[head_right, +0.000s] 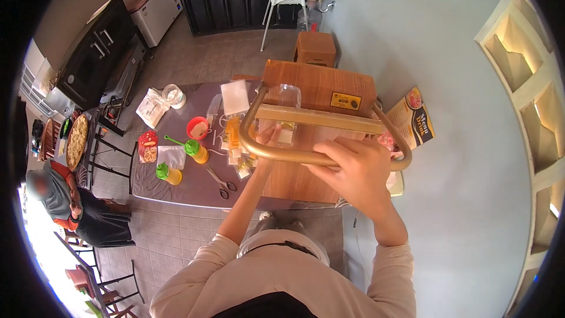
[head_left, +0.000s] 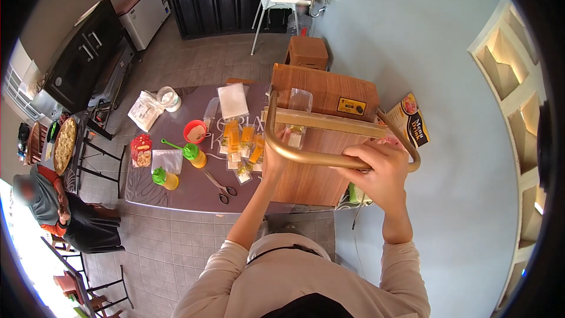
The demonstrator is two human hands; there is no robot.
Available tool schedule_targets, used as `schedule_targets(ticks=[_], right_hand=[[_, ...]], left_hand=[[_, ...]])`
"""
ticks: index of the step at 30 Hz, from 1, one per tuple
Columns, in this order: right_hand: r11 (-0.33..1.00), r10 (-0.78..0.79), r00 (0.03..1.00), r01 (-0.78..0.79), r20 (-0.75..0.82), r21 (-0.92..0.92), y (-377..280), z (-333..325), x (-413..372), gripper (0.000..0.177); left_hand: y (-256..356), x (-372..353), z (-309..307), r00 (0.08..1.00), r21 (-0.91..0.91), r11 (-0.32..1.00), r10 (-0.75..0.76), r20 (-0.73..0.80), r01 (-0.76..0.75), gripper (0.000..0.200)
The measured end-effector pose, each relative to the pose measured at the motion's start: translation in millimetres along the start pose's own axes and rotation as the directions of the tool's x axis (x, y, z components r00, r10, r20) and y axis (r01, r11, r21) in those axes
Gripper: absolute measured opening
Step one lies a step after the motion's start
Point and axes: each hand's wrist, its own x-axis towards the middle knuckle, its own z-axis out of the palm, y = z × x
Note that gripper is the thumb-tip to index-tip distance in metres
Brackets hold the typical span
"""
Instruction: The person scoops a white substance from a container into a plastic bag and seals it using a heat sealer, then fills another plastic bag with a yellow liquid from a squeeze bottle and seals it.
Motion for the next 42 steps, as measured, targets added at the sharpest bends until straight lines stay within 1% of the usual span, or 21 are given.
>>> schedule_targets(ticks=[2, 3, 5, 6, 8, 9, 11, 12, 13, 15, 20, 22, 26, 28, 30, 31, 33, 35, 37, 40, 42], right_hand=[[1.0, -0.026, 0.999, 0.026, -0.038, 0.0, -1, -2, 5, 0.021], [1.0, -0.027, 0.999, 0.027, -0.039, -0.001, -1, -3, 5, 0.021], [1.0, -0.002, 1.0, 0.001, 0.012, 0.021, -2, -3, 4, 0.021], [1.0, -0.003, 1.0, 0.003, 0.012, 0.021, -3, -3, 2, 0.021], [0.988, 0.08, 0.986, -0.098, 0.146, 0.12, -5, 1, -5, 0.021], [0.988, 0.079, 0.986, -0.097, 0.147, 0.121, -7, 2, -9, 0.021], [0.977, 0.128, 0.962, -0.165, 0.242, 0.138, -10, 4, -17, 0.021], [0.976, 0.135, 0.949, -0.177, 0.284, 0.129, -11, 5, -21, 0.02], [0.975, 0.137, 0.949, -0.179, 0.283, 0.129, -11, 8, -26, 0.02], [0.958, 0.151, 0.925, -0.224, 0.35, 0.178, -11, 17, -37, 0.02], [0.93, 0.211, 0.885, -0.312, 0.415, 0.192, -12, 30, -53, 0.022], [0.902, 0.258, 0.84, -0.386, 0.477, 0.192, -13, 31, -55, 0.018], [0.89, 0.257, 0.835, -0.4, 0.486, 0.217, -11, 36, -59, 0.018], [0.894, 0.247, 0.824, -0.397, 0.51, 0.208, -9, 40, -62, 0.018], [0.896, 0.244, 0.824, -0.393, 0.512, 0.205, -8, 43, -65, 0.019], [0.898, 0.243, 0.824, -0.39, 0.511, 0.201, -8, 44, -66, 0.019], [0.894, 0.247, 0.822, -0.397, 0.513, 0.207, -7, 46, -68, 0.019], [0.89, 0.25, 0.82, -0.404, 0.514, 0.212, -6, 49, -70, 0.02], [0.896, 0.258, 0.824, -0.4, 0.504, 0.195, -6, 51, -71, 0.026], [0.875, 0.265, 0.794, -0.436, 0.547, 0.209, -5, 50, -71, 0.021], [0.873, 0.265, 0.791, -0.44, 0.551, 0.211, -4, 51, -72, 0.021]], left_hand=[[-7, 4, -1, 0.996, -0.01, 0.996, 0.088, 0.01, -0.088, 0.049], [-6, 4, -1, 0.996, -0.011, 0.996, 0.089, 0.01, -0.089, 0.049], [-5, 3, -1, 0.999, -0.017, 1.0, -0.02, 0.025, 0.021, 0.048], [0, 1, 0, 1.0, -0.018, 1.0, -0.02, 0.024, 0.02, 0.048], [10, -6, 3, 1.0, -0.045, 0.999, -0.006, -0.025, 0.005, 0.046], [3, -3, 3, 1.0, -0.044, 0.999, -0.007, -0.026, 0.006, 0.046], [-15, 6, 2, 0.999, -0.096, 0.995, 0.011, 0.032, -0.008, 0.044], [-13, 6, 0, 0.999, -0.02, 1.0, 0.0, 0.048, 0.0, 0.039], [-11, 5, 1, 0.999, -0.019, 1.0, 0.0, 0.049, 0.001, 0.039], [-7, 3, 6, 0.996, -0.186, 0.979, 0.087, -0.01, -0.087, 0.029], [2, 0, 5, 0.999, -0.183, 0.982, 0.044, 0.007, -0.042, 0.029], [-1, 1, 5, 1.0, -0.18, 0.984, 0.019, 0.023, -0.014, 0.029], [-14, 6, 5, 0.999, -0.199, 0.98, 0.034, 0.016, -0.03, 0.03], [-5, 3, 5, 0.999, -0.2, 0.979, 0.035, 0.008, -0.033, 0.03], [4, -1, 5, 0.998, -0.272, 0.962, 0.021, 0.059, -0.004, 0.03], [3, 0, 5, 0.998, -0.272, 0.962, 0.02, 0.058, -0.003, 0.03], [3, 0, 5, 0.999, -0.205, 0.978, 0.032, 0.024, -0.027, 0.029], [3, 0, 4, 0.999, -0.207, 0.978, 0.04, 0.033, -0.032, 0.029], [2, 0, 4, 0.998, -0.208, 0.977, 0.048, 0.044, -0.038, 0.029], [2, 0, 5, 0.999, -0.207, 0.978, 0.043, 0.03, -0.036, 0.028], [0, 1, 5, 0.998, -0.183, 0.982, 0.058, 0.023, -0.053, 0.028]])
